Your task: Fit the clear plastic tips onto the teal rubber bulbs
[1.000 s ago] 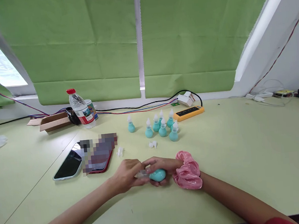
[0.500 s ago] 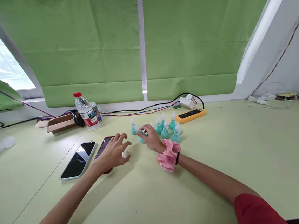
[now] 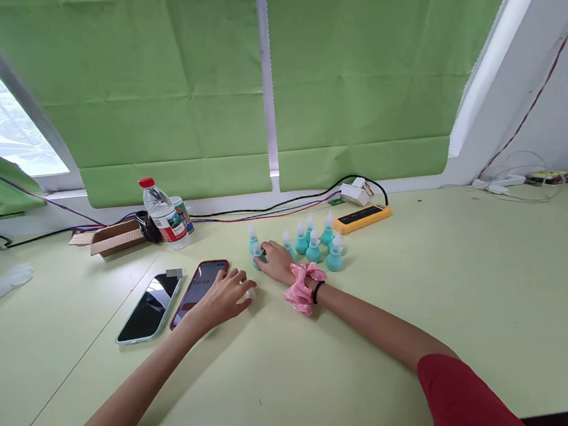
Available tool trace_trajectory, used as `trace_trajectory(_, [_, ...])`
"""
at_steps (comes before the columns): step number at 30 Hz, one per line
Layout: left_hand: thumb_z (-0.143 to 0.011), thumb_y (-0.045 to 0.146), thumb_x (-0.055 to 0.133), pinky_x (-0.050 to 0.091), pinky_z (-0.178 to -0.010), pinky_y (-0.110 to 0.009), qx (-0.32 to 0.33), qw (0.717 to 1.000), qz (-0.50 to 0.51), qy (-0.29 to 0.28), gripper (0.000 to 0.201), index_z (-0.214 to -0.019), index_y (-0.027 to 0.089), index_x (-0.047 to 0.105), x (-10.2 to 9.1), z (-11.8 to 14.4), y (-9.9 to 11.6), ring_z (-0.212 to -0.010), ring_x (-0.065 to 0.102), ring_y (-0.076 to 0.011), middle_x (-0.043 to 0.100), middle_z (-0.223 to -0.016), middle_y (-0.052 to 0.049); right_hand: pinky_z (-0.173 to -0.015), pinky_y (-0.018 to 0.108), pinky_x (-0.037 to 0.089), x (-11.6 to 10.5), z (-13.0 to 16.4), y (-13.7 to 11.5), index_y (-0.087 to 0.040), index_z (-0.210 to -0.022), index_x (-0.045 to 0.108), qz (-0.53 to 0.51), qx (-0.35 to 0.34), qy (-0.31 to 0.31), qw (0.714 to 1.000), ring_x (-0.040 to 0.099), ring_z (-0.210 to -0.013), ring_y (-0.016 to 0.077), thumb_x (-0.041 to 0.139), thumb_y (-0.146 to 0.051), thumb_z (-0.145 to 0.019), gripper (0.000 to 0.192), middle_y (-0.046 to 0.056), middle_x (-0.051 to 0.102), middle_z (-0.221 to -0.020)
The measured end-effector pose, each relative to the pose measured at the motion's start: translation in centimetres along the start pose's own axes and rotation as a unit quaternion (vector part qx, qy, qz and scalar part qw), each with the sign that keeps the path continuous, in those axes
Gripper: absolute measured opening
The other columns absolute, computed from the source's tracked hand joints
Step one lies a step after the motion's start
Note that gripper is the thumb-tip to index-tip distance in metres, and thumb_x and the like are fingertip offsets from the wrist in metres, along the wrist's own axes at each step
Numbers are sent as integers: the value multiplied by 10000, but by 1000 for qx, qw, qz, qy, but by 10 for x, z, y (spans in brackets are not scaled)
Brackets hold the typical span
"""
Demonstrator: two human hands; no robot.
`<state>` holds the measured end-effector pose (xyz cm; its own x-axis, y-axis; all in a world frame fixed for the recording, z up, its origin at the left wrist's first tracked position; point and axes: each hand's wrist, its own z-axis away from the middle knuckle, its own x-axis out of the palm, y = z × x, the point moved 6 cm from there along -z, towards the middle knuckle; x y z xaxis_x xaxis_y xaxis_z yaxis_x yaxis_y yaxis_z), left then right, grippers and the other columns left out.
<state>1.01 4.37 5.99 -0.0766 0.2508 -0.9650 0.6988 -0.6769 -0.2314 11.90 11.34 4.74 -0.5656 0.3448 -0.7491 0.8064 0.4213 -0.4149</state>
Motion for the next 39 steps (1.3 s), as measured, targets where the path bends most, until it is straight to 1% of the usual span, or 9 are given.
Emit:
trace_trajectory(7, [-812,304,413,399,-616,-305,11,1000,15,12,209,-943,183,522,5,-6,27,-772,517,-214,554,-792,-80,-671,258,395,2,0,0,-179,-830,533,14,2,-1,1000,536,-757,160,526,-243,-710,136,40,570,-829])
trace_trajectory(13, [-817,304,408,428,-623,-294,-36,997,53,33,194,-864,144,506,9,-5,24,-804,512,-213,555,-820,-88,-658,263,411,-5,6,-9,-188,-870,508,5,-4,6,1000,542,-750,159,509,-253,-710,173,34,577,-875])
trace_trajectory(17, [-795,246,439,436,-645,-281,-32,995,92,35,160,-917,157,490,17,-5,23,-800,510,-195,563,-805,-60,-674,259,422,-33,22,-22,-176,-843,482,-54,-49,49,996,530,-752,152,524,-232,-673,184,30,562,-826])
trace_trajectory(20, [-805,203,402,439,-673,-285,-43,992,110,48,235,-1034,180,452,22,-6,21,-837,500,-193,567,-835,-53,-660,247,434,-59,42,-23,-180,-798,457,-127,-81,63,987,526,-699,134,516,-209,-668,146,10,541,-748])
trace_trajectory(25, [-812,187,373,409,-791,-344,-70,988,104,89,334,-1145,191,389,21,-9,23,-985,433,-213,479,-1107,-97,-606,245,441,-88,79,14,-189,-797,450,-157,-57,83,982,505,-607,119,520,-231,-672,149,-7,525,-692])
trace_trajectory(29, [-793,123,364,332,-881,-412,8,991,62,116,428,-1207,224,327,14,-17,44,-1090,353,-239,361,-1258,-78,-544,231,418,-87,96,55,-186,-811,464,-166,38,103,980,487,-567,123,506,-269,-688,154,-12,515,-645])
trace_trajectory(33, [-759,88,385,249,-918,-485,88,990,7,113,502,-1238,205,292,12,-37,67,-1153,289,-277,279,-1324,-79,-580,243,414,-82,97,61,-180,-806,479,-196,56,101,974,493,-626,141,500,-277,-685,157,-2,519,-673])
trace_trajectory(36, [-766,106,394,241,-912,-497,129,985,-7,110,424,-1182,181,374,10,-55,76,-1150,293,-287,323,-1294,-92,-591,247,414,-81,96,56,-177,-796,484,-217,53,99,970,495,-638,144,498,-275,-684,149,-3,520,-680])
trace_trajectory(39, [-751,78,403,275,-901,-439,160,981,-15,111,291,-1021,135,495,8,-66,82,-1094,346,-267,466,-1124,-110,-587,244,411,-80,97,54,-171,-790,493,-217,54,91,970,493,-633,145,503,-271,-679,150,-7,517,-671])
